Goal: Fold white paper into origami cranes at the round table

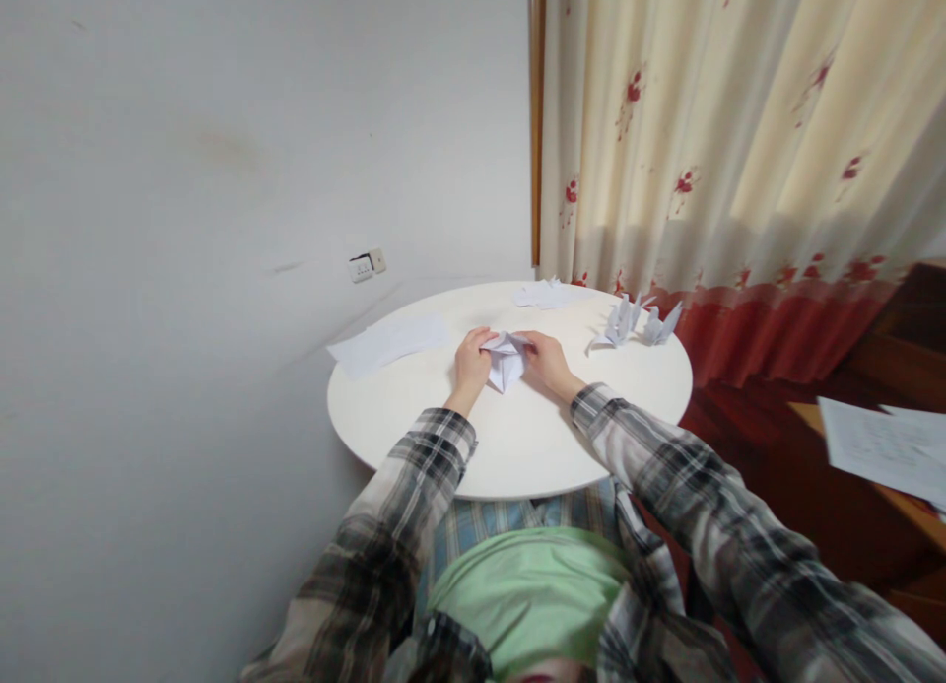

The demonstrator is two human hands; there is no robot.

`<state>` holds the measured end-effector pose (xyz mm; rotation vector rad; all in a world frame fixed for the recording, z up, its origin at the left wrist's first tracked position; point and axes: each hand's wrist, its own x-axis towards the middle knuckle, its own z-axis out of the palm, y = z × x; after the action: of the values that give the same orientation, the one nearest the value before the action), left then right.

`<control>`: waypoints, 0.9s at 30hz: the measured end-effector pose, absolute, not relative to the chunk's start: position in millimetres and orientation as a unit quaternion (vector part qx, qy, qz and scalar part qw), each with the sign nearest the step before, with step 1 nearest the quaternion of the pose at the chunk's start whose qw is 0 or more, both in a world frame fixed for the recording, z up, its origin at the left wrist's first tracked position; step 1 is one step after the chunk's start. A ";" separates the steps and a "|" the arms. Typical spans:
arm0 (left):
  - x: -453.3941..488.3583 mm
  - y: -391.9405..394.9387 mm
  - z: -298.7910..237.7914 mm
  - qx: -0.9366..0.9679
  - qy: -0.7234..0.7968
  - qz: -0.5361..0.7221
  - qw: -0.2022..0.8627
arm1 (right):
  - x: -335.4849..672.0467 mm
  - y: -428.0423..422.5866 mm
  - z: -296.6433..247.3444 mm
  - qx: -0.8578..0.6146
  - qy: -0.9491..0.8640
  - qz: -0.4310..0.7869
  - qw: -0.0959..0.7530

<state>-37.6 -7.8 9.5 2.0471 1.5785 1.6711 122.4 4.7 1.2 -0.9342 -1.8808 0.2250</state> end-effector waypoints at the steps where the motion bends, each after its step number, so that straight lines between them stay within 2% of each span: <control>1: -38.2 -7.2 9.6 0.654 0.516 0.553 0.038 | 122.4 4.2 1.3 -0.387 -0.774 0.092 0.493; 9: -41.6 -2.2 7.7 0.595 0.520 0.606 0.092 | 122.3 -0.5 5.7 -0.390 -0.772 0.084 0.494; 16: -40.3 2.6 3.2 0.581 0.527 0.594 0.178 | 123.1 0.6 5.2 -0.410 -0.750 0.084 0.512; 27: -25.5 -16.8 12.4 0.629 0.427 0.518 0.392 | 127.7 -6.9 11.4 -0.447 -0.694 0.073 0.560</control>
<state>-25.5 -16.8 12.4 1.5967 1.0848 1.3142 127.7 -6.9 11.4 -1.0542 -1.6347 0.1728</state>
